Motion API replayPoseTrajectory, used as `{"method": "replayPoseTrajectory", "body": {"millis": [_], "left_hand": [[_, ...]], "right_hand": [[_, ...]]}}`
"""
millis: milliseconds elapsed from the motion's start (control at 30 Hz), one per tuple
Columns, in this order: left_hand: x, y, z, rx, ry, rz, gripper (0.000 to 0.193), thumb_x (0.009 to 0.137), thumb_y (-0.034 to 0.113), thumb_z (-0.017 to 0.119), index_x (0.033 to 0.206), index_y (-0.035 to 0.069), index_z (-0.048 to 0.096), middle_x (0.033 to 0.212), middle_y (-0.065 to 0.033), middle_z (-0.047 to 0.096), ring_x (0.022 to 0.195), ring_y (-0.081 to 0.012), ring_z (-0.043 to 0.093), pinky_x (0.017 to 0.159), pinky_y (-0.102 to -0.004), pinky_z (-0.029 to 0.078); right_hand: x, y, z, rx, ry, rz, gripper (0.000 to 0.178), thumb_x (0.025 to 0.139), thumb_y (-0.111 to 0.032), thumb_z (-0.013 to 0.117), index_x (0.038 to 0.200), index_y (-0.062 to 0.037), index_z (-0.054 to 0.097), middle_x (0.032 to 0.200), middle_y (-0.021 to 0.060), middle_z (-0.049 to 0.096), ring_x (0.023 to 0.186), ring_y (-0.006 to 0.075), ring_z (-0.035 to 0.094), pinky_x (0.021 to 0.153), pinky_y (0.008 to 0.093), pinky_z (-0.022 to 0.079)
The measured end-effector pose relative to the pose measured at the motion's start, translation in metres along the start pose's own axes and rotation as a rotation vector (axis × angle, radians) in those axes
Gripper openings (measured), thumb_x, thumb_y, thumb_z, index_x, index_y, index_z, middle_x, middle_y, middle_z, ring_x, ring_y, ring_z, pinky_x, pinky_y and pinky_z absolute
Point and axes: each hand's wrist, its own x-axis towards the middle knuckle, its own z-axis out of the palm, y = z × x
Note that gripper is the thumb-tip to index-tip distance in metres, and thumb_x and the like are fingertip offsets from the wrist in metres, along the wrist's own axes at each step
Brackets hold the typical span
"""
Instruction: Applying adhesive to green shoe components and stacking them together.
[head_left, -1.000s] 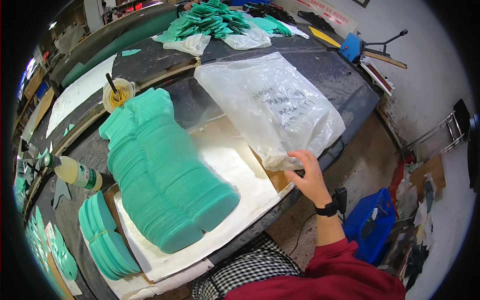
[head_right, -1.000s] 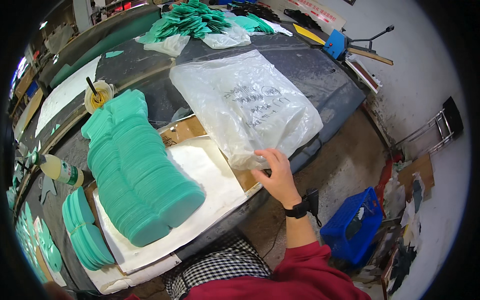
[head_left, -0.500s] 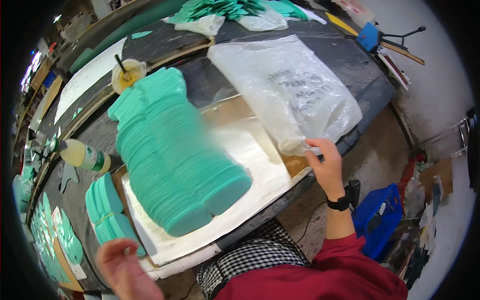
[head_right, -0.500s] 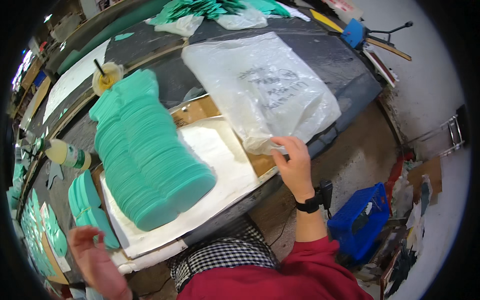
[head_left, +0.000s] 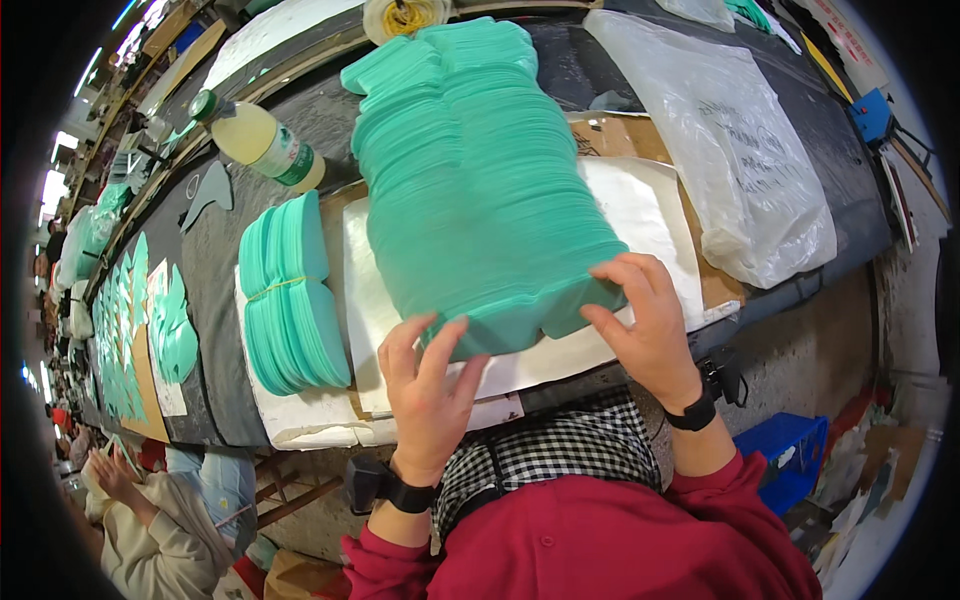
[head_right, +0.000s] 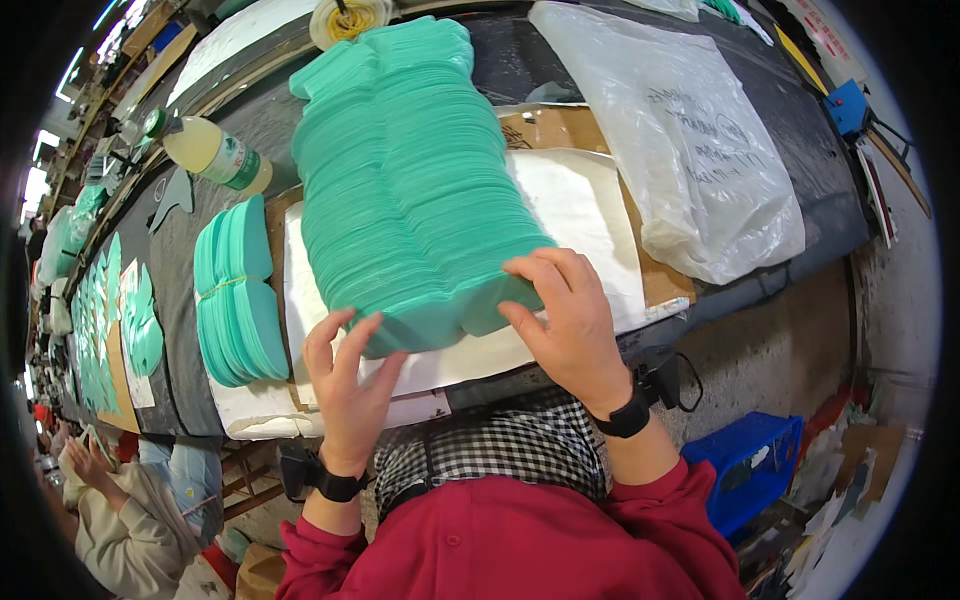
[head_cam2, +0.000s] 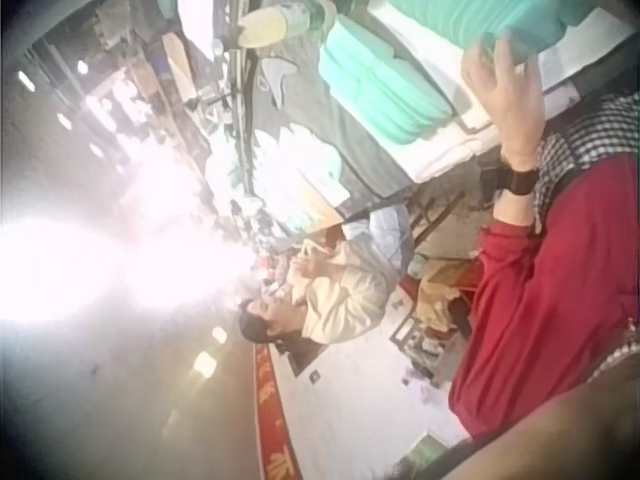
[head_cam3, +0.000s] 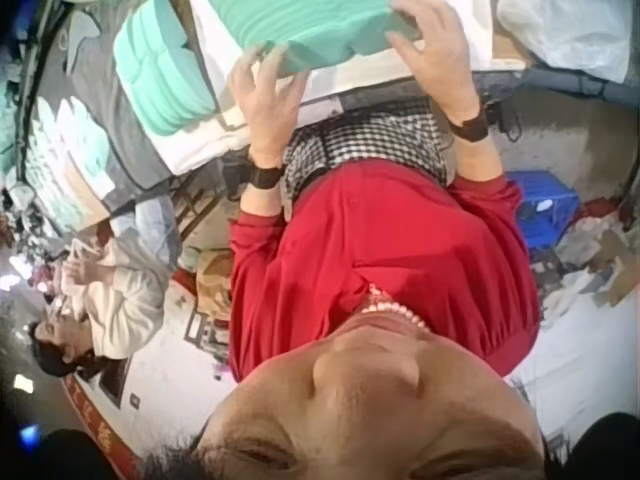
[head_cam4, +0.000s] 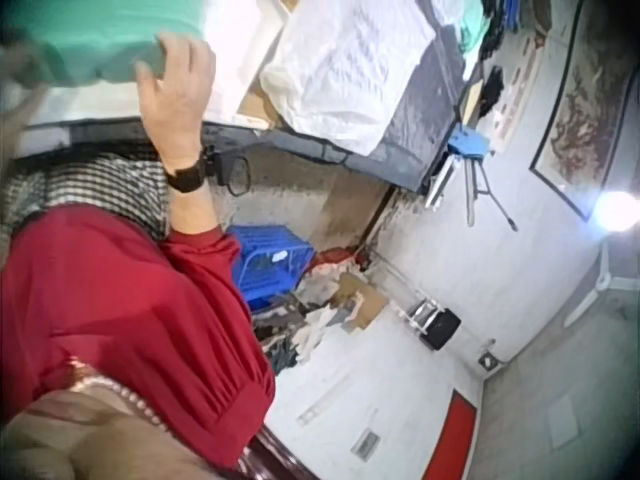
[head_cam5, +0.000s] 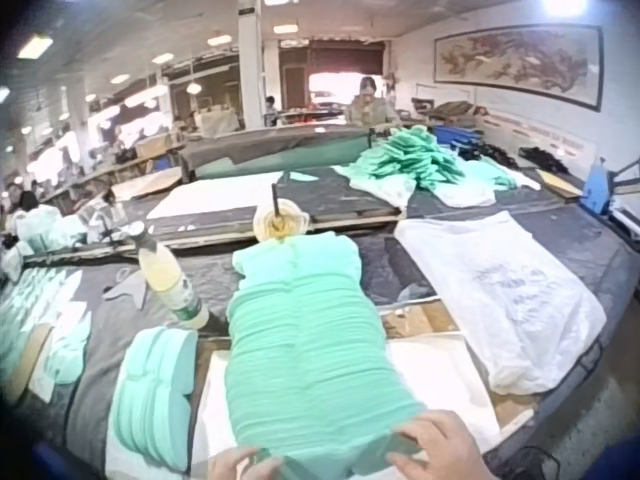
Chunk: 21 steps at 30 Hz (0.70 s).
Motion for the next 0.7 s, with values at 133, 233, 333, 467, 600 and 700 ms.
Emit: {"method": "replayPoseTrajectory", "body": {"millis": [133, 233, 333, 467, 600, 700], "left_hand": [[0.006, -0.008, 0.010, 0.029, 0.083, -0.038, 0.058, 0.069, 0.013, 0.091, 0.122, 0.012, 0.068, 0.127, -0.0126, 0.053, 0.121, -0.0345, 0.050, 0.101, -0.0451, 0.045], [0.017, -0.008, 0.005, 0.025, 0.090, -0.004, 0.056, 0.069, 0.013, 0.090, 0.120, 0.013, 0.067, 0.126, -0.0125, 0.053, 0.118, -0.0349, 0.050, 0.099, -0.0456, 0.045], [0.022, -0.012, 0.003, 0.021, 0.057, 0.012, 0.054, 0.069, 0.013, 0.090, 0.118, 0.013, 0.067, 0.124, -0.0124, 0.053, 0.115, -0.0352, 0.049, 0.096, -0.0457, 0.045], [0.033, -0.019, 0.004, 0.008, 0.037, 0.011, 0.055, 0.068, 0.013, 0.089, 0.117, 0.012, 0.066, 0.123, -0.0124, 0.053, 0.114, -0.0357, 0.049, 0.097, -0.0460, 0.044], [0.030, -0.016, 0.006, 0.000, 0.058, 0.025, 0.057, 0.069, 0.010, 0.087, 0.121, 0.012, 0.065, 0.125, -0.0138, 0.053, 0.117, -0.0367, 0.049, 0.100, -0.0469, 0.043], [0.019, -0.011, 0.002, 0.020, 0.039, 0.037, 0.056, 0.072, 0.005, 0.083, 0.125, 0.012, 0.065, 0.129, -0.0142, 0.053, 0.120, -0.0365, 0.049, 0.102, -0.0460, 0.043]], "right_hand": [[-0.007, 0.007, 0.020, -0.150, 0.037, 0.085, 0.050, 0.071, -0.009, 0.087, 0.117, -0.0090, 0.067, 0.115, 0.0149, 0.058, 0.107, 0.0361, 0.057, 0.093, 0.0444, 0.048], [-0.010, 0.001, 0.025, -0.123, 0.077, 0.099, 0.051, 0.071, -0.009, 0.087, 0.118, -0.0094, 0.066, 0.116, 0.0143, 0.057, 0.108, 0.0358, 0.057, 0.093, 0.0446, 0.047], [-0.007, -0.003, 0.028, -0.187, 0.092, 0.100, 0.050, 0.072, -0.008, 0.086, 0.118, -0.0096, 0.065, 0.118, 0.0134, 0.056, 0.109, 0.0352, 0.056, 0.094, 0.0442, 0.046], [0.003, -0.002, 0.032, -0.166, 0.104, 0.100, 0.049, 0.074, -0.006, 0.083, 0.119, -0.0100, 0.064, 0.120, 0.0130, 0.055, 0.110, 0.0347, 0.055, 0.094, 0.0434, 0.045], [0.001, -0.005, 0.034, -0.204, 0.132, 0.058, 0.051, 0.074, -0.007, 0.082, 0.121, -0.0104, 0.063, 0.120, 0.0127, 0.054, 0.110, 0.0342, 0.054, 0.093, 0.0437, 0.044], [0.000, -0.008, 0.032, -0.260, 0.132, 0.006, 0.053, 0.073, -0.009, 0.083, 0.122, -0.0102, 0.062, 0.120, 0.0128, 0.053, 0.110, 0.0340, 0.053, 0.094, 0.0446, 0.043]]}}
